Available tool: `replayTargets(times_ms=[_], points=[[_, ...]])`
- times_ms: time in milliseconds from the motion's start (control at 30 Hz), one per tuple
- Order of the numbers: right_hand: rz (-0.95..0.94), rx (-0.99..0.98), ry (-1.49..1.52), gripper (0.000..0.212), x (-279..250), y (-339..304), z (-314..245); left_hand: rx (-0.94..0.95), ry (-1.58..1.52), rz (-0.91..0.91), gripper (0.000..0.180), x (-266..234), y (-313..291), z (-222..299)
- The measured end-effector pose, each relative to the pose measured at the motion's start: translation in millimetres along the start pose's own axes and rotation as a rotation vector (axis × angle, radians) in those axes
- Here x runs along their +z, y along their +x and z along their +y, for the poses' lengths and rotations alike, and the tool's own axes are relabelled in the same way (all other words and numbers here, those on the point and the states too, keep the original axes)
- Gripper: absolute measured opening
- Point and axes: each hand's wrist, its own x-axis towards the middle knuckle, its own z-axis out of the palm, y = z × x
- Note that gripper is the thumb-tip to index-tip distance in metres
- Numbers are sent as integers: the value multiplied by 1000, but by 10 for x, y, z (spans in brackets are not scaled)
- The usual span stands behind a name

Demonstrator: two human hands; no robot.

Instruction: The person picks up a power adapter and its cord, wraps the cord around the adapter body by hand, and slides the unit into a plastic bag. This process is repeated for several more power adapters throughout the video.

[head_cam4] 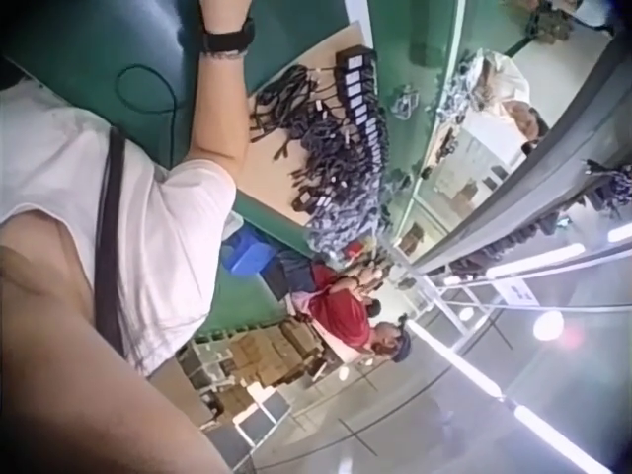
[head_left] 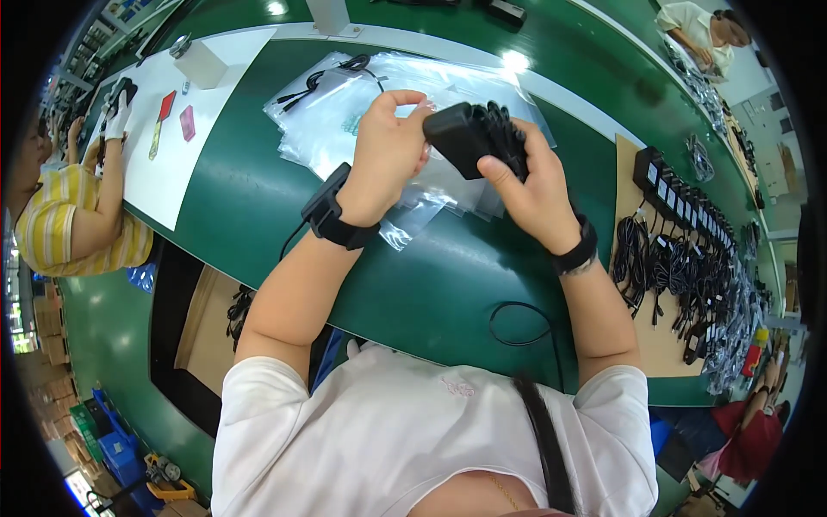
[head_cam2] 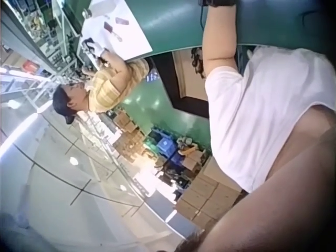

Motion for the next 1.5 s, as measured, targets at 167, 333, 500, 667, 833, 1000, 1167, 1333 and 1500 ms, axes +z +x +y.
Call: replayTargets(times_ms=[167, 333, 500, 667, 833, 1000, 1167, 1333, 1500], points=[[14, -159, -278, 43, 26, -23, -137, -36, -27, -61, 23, -129, 34, 20], [-149, -179, -503, 39, 176, -96, -83, 231, 253, -102, 19, -4, -64, -29], [-149, 163, -199, 20, 194, 58, -45, 522, 595, -242, 16, 127, -260, -69], [86, 400, 976, 41, 137, 236, -104, 699, 632, -400, 22, 227, -305, 25], [289, -4, 350, 45, 138, 457, -20, 885, 552, -535, 27, 444, -329, 52], [180, 191, 680, 36, 51, 532, -254, 614, 582, -823, 30, 467, -431, 243], [-36, 205, 560, 35, -183, 526, -142, 1067, 822, 200, 54, 39, -120, 637], [-202, 216, 489, 39, -125, 499, -216, 481, 183, -273, 49, -204, 300, 287], [76, 41, 332, 37, 260, 375, -75, 80, -451, -434, 33, 58, 55, -50]])
